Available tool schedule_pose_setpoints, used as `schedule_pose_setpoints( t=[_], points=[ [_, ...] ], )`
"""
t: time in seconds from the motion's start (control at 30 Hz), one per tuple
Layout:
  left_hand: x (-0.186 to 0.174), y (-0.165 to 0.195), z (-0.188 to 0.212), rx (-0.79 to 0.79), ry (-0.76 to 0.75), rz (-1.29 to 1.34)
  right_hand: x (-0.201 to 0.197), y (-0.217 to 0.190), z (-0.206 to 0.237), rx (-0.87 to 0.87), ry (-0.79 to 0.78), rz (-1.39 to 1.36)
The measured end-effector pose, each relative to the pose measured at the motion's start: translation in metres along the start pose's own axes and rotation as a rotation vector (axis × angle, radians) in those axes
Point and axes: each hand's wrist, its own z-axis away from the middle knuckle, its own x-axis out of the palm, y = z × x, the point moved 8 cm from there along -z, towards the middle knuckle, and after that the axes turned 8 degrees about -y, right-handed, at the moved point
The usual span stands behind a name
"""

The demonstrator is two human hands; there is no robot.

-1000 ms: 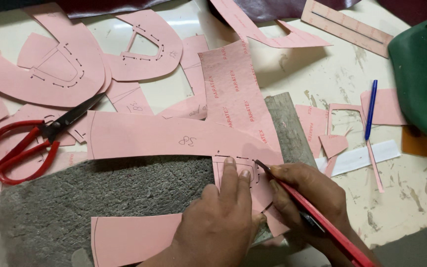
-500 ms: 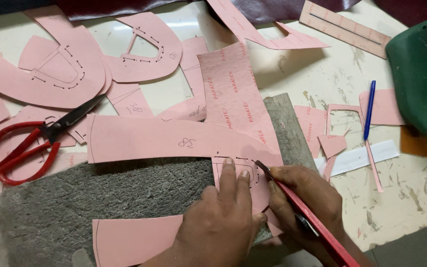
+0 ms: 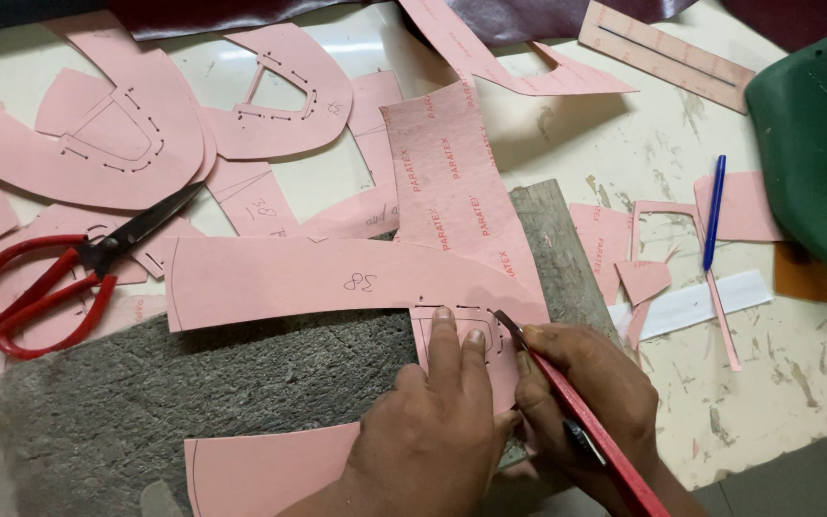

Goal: The person cuts pink paper shoe pattern pieces with a red utility knife, following drawn outlines on a cutting board. They rotate and reposition the paper, trim away excess strips, and set cut pieces aside while working through several pattern pieces one at a time.

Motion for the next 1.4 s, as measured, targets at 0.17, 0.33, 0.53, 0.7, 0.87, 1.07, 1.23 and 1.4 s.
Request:
schedule_pose_setpoints(
  t=[0.17, 0.33, 0.53, 0.7, 0.87, 1.07, 1.23, 1.4],
  points=[
    [0.001, -0.001, 0.001, 0.014, -0.007, -0.033, 0.001, -0.002, 0.002, 0.006, 0.024, 0.001],
    [0.0, 0.0, 0.001, 0.003, 0.014, -0.024, 0.002, -0.001, 0.006, 0.008, 0.028, -0.008],
    [-0.002, 0.003, -0.001, -0.012, 0.011, -0.074, 0.009, 0.025, 0.025, 0.401, -0.023, -0.171],
    [0.004, 0.004, -0.004, 0.04, -0.124, -0.025, 0.006, 0.043, 0.038, 0.588, -0.059, -0.271],
    [-0.002, 0.002, -0.006, 0.015, -0.077, 0.036, 0.007, 0.047, 0.037, 0.567, -0.039, -0.236],
    [0.003, 0.001, -0.006, 0.026, -0.125, 0.007, 0.005, 0.046, 0.041, 0.515, 0.002, -0.27],
    [0.004, 0.001, -0.006, 0.018, -0.111, 0.009, 0.009, 0.049, 0.044, 0.547, -0.004, -0.284],
    [0.002, 0.001, -0.005, 0.024, -0.07, -0.005, 0.012, 0.05, 0.042, 0.547, -0.006, -0.297]
  ],
)
